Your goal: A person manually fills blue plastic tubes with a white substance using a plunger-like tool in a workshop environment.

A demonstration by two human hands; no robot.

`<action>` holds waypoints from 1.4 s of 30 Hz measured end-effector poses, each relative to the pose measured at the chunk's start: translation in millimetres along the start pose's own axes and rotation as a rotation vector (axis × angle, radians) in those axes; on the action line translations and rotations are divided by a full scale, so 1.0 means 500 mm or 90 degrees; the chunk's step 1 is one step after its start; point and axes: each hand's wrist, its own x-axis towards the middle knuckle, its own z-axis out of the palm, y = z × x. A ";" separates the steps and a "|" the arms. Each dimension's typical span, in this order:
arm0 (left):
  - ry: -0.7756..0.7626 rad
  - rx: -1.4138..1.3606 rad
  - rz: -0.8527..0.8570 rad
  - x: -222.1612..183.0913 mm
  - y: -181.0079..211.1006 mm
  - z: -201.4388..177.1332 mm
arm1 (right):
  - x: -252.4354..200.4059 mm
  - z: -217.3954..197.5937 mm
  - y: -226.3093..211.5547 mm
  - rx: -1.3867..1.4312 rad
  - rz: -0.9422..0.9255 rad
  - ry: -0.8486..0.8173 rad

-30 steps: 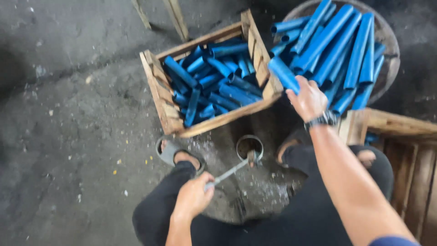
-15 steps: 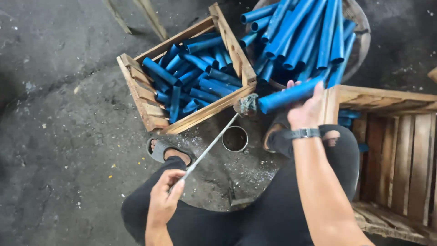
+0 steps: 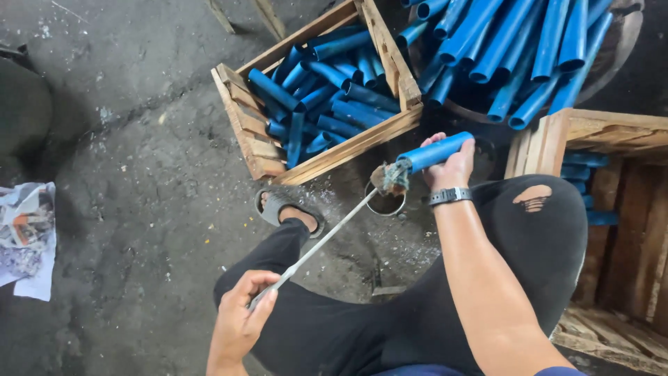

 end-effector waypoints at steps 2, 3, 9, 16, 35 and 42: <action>0.003 0.007 -0.010 -0.002 0.001 0.002 | 0.013 0.001 0.010 0.003 0.017 0.014; 0.009 0.014 -0.019 -0.002 0.001 0.005 | 0.020 0.003 0.013 0.005 0.034 0.026; 0.004 0.139 -0.054 0.014 0.036 0.023 | 0.002 -0.016 0.089 -0.349 -0.116 -0.062; -0.030 0.300 -0.117 0.062 0.060 0.139 | 0.128 -0.162 0.148 -0.564 -0.082 0.015; -0.065 0.304 -0.180 0.037 0.054 0.148 | 0.221 -0.222 0.168 -0.853 -0.113 0.075; -0.029 0.378 -0.208 -0.055 0.046 0.053 | 0.215 -0.212 0.140 -0.862 -0.124 0.117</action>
